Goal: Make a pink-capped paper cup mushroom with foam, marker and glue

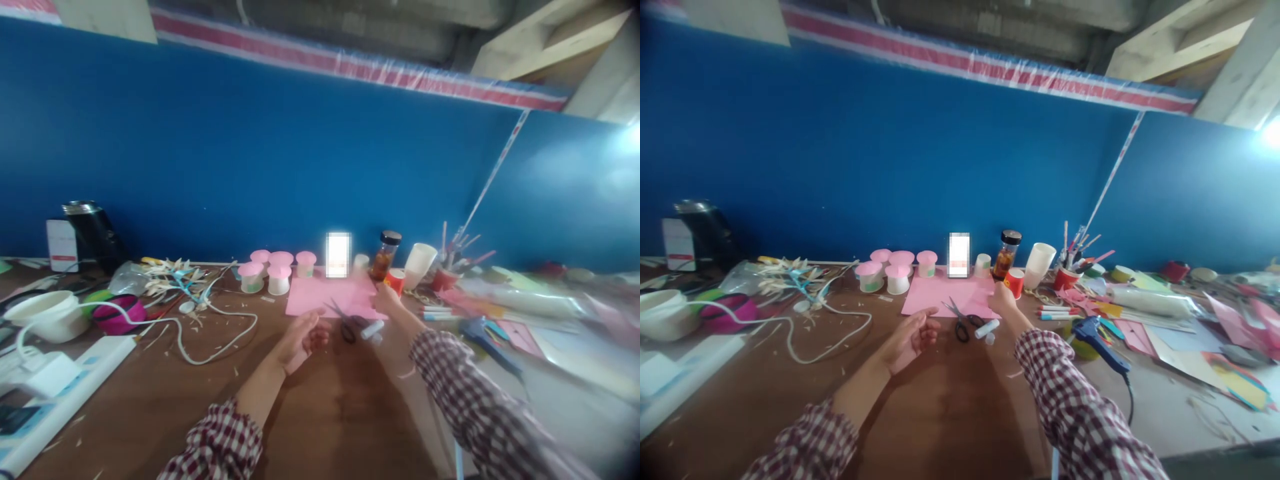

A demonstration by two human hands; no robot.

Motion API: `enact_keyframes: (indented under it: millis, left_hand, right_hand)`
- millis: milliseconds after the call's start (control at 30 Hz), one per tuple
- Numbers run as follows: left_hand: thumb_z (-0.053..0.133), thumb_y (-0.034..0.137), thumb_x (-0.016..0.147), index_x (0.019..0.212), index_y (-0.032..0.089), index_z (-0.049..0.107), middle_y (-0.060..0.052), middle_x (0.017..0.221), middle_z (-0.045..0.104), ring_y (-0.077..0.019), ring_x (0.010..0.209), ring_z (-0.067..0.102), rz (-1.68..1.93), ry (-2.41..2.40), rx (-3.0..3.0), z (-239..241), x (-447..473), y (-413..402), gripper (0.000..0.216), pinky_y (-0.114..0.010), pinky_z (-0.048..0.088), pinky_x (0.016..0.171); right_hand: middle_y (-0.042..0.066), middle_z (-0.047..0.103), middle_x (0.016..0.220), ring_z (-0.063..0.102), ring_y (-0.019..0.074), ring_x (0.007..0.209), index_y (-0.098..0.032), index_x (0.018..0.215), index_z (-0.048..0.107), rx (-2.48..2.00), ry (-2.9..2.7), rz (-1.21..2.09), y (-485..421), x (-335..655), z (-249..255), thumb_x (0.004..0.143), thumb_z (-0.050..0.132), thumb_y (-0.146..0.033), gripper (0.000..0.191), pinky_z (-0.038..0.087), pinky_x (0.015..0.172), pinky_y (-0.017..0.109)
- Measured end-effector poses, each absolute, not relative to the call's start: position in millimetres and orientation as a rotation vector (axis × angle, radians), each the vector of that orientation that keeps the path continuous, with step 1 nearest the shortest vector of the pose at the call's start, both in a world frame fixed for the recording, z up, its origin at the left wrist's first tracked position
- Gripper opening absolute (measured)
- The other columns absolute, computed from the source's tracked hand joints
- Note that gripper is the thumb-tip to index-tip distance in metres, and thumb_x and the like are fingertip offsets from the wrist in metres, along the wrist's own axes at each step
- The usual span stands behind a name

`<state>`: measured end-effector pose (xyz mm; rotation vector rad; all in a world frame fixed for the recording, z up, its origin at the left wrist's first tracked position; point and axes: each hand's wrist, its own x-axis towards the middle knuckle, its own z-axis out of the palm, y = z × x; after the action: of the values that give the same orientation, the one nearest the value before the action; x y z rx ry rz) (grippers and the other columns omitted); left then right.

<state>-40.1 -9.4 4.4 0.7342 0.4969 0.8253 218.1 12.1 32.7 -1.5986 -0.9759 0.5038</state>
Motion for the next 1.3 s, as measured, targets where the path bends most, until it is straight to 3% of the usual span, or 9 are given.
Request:
enact_keyframes:
  millis: [100, 233, 467, 767, 1000, 1167, 1300]
  left_hand:
    - [0.072, 0.033, 0.076, 0.112, 0.014, 0.055, -0.005, 0.080, 0.066, -0.0094, 0.064, 0.061, 0.806, 0.500, 0.725, 4.3, -37.7, -7.6, 0.044, -0.021, 0.052, 0.061]
    - [0.074, 0.036, 0.073, 0.110, 0.013, 0.055, -0.005, 0.082, 0.066, -0.0096, 0.064, 0.060, 0.768, 0.474, 0.722, 4.3, -35.4, -8.4, 0.047, -0.022, 0.051, 0.061]
    - [0.073, 0.037, 0.074, 0.110, 0.014, 0.055, -0.005, 0.082, 0.066, -0.0103, 0.064, 0.060, 0.755, 0.442, 0.724, 0.3, -34.3, -8.1, 0.047, -0.023, 0.049, 0.061]
    - [0.074, 0.041, 0.071, 0.108, 0.014, 0.055, -0.005, 0.079, 0.066, -0.0109, 0.064, 0.060, 0.705, 0.476, 0.735, 0.9, -32.3, -8.2, 0.050, -0.024, 0.049, 0.060]
    - [0.073, 0.038, 0.073, 0.107, 0.014, 0.056, -0.005, 0.080, 0.065, -0.0095, 0.063, 0.060, 0.785, 0.472, 0.705, 0.9, -32.6, -6.9, 0.045, -0.022, 0.049, 0.058]
    - [0.075, 0.034, 0.073, 0.105, 0.015, 0.058, -0.005, 0.084, 0.065, -0.0096, 0.069, 0.061, 0.892, 0.512, 0.603, 6.1, -32.5, -4.7, 0.042, -0.022, 0.051, 0.063]
    - [0.076, 0.032, 0.071, 0.104, 0.018, 0.061, -0.005, 0.095, 0.064, -0.0121, 0.082, 0.062, 1.035, 0.520, 0.517, 7.4, -32.0, -2.3, 0.039, -0.025, 0.053, 0.074]
  right_hand:
    - [0.009, 0.058, 0.118, 0.060, 0.0211, 0.101, -0.016, 0.117, 0.057, -1.978, -1.147, 0.419, 25.5, 225.8, 43.1, 0.091, 0.057, -0.032, 0.031, 0.051, 0.085, 0.041]
    - [0.017, 0.064, 0.106, 0.060, 0.0296, 0.104, -0.010, 0.114, 0.058, -2.227, -1.359, 0.229, 53.1, 224.8, 59.1, 0.090, 0.054, -0.023, 0.028, 0.046, 0.086, 0.041]
    - [0.023, 0.059, 0.118, 0.060, 0.0314, 0.106, -0.008, 0.129, 0.048, -2.354, -1.567, -0.028, 97.3, 221.7, 62.9, 0.088, 0.048, -0.022, 0.043, 0.045, 0.082, 0.035]
    - [0.022, 0.057, 0.116, 0.062, 0.0301, 0.100, -0.011, 0.129, 0.049, -2.420, -1.644, -0.019, 117.8, 216.9, 59.0, 0.085, 0.051, -0.016, 0.045, 0.047, 0.077, 0.036]
    - [0.021, 0.053, 0.122, 0.062, 0.0300, 0.101, -0.014, 0.136, 0.041, -2.333, -1.605, -0.105, 98.3, 213.5, 77.4, 0.085, 0.052, -0.019, 0.053, 0.047, 0.078, 0.035]
    - [0.012, 0.056, 0.125, 0.060, 0.0250, 0.106, -0.021, 0.137, 0.039, -2.095, -1.706, -0.117, 63.0, 198.9, 93.7, 0.083, 0.057, -0.030, 0.058, 0.048, 0.084, 0.034]
    - [0.011, 0.066, 0.108, 0.065, 0.0204, 0.083, -0.019, 0.132, 0.045, -1.611, -1.868, 0.215, 25.6, 169.1, 88.7, 0.079, 0.064, -0.031, 0.058, 0.051, 0.072, 0.033]
